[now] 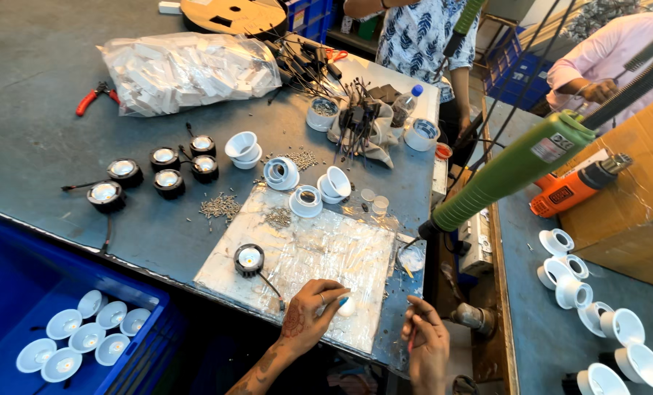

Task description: The person assembles small LED light fixtures at a workbench. They pick up a black LED housing, insert a small component, and use a red-handled tool to secure it. The person then picks up a white plastic diffuser and attaches it to the housing. This process is repeated for multiple units.

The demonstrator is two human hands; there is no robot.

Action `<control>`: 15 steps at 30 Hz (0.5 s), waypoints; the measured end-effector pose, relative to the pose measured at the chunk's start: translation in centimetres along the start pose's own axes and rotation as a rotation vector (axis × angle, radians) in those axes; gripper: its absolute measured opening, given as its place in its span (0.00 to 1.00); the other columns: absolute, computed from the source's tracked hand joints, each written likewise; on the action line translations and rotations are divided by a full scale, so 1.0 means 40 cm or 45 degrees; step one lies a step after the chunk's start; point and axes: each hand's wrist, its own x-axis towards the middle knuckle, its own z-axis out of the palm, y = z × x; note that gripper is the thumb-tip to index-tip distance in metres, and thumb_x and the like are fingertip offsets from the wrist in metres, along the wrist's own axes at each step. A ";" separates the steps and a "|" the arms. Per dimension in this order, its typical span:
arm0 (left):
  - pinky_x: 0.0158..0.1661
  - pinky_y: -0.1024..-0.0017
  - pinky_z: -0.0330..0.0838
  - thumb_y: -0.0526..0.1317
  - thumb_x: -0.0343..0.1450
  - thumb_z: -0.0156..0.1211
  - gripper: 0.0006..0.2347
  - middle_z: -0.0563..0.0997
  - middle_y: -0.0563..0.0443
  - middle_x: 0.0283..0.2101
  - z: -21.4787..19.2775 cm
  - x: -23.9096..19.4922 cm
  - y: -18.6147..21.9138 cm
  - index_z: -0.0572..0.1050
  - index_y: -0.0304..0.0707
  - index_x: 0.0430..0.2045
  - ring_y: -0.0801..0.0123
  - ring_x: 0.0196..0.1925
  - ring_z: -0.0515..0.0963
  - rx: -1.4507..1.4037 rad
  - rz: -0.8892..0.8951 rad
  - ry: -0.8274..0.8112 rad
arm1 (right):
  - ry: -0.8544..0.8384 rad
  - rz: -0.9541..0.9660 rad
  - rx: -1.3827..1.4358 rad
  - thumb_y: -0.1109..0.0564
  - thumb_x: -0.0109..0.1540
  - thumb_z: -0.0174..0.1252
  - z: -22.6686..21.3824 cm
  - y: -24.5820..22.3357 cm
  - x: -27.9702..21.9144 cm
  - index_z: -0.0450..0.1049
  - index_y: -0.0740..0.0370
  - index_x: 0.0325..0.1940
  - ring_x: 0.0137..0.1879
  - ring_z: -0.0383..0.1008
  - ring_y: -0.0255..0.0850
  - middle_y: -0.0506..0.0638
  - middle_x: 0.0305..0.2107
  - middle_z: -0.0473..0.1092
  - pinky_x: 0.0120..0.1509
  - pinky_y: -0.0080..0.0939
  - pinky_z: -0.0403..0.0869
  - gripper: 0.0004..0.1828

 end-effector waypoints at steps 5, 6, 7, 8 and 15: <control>0.42 0.70 0.80 0.36 0.74 0.61 0.08 0.88 0.46 0.37 0.008 -0.012 -0.043 0.84 0.33 0.42 0.68 0.39 0.86 -0.556 -0.360 0.166 | 0.012 0.225 -0.020 0.60 0.62 0.46 0.080 0.017 -0.038 0.73 0.70 0.56 0.26 0.60 0.31 0.47 0.28 0.64 0.25 0.31 0.57 0.20; 0.43 0.71 0.81 0.35 0.73 0.60 0.09 0.88 0.45 0.37 0.013 -0.019 -0.051 0.83 0.32 0.43 0.69 0.39 0.86 -0.669 -0.379 0.190 | -0.049 0.238 -0.014 0.57 0.63 0.46 0.093 0.021 -0.050 0.74 0.72 0.54 0.24 0.59 0.30 0.46 0.27 0.63 0.23 0.30 0.56 0.21; 0.44 0.72 0.83 0.35 0.73 0.59 0.10 0.88 0.44 0.38 0.016 -0.029 -0.056 0.83 0.30 0.45 0.70 0.39 0.87 -0.781 -0.396 0.212 | -0.109 0.248 -0.005 0.54 0.64 0.46 0.105 0.025 -0.061 0.75 0.74 0.53 0.23 0.58 0.29 0.45 0.26 0.63 0.21 0.29 0.54 0.23; 0.44 0.72 0.83 0.34 0.73 0.59 0.10 0.88 0.44 0.38 0.017 -0.044 -0.058 0.81 0.30 0.46 0.70 0.39 0.87 -0.859 -0.454 0.201 | -0.169 0.258 0.003 0.50 0.65 0.46 0.116 0.029 -0.070 0.76 0.76 0.51 0.21 0.56 0.28 0.43 0.25 0.62 0.20 0.29 0.52 0.25; 0.39 0.73 0.83 0.32 0.71 0.58 0.15 0.86 0.44 0.35 -0.013 -0.151 -0.021 0.77 0.34 0.53 0.69 0.34 0.86 -1.050 -0.720 0.174 | -0.116 0.209 -0.448 0.51 0.70 0.53 0.165 0.058 -0.144 0.79 0.71 0.46 0.21 0.54 0.28 0.45 0.19 0.58 0.22 0.29 0.53 0.18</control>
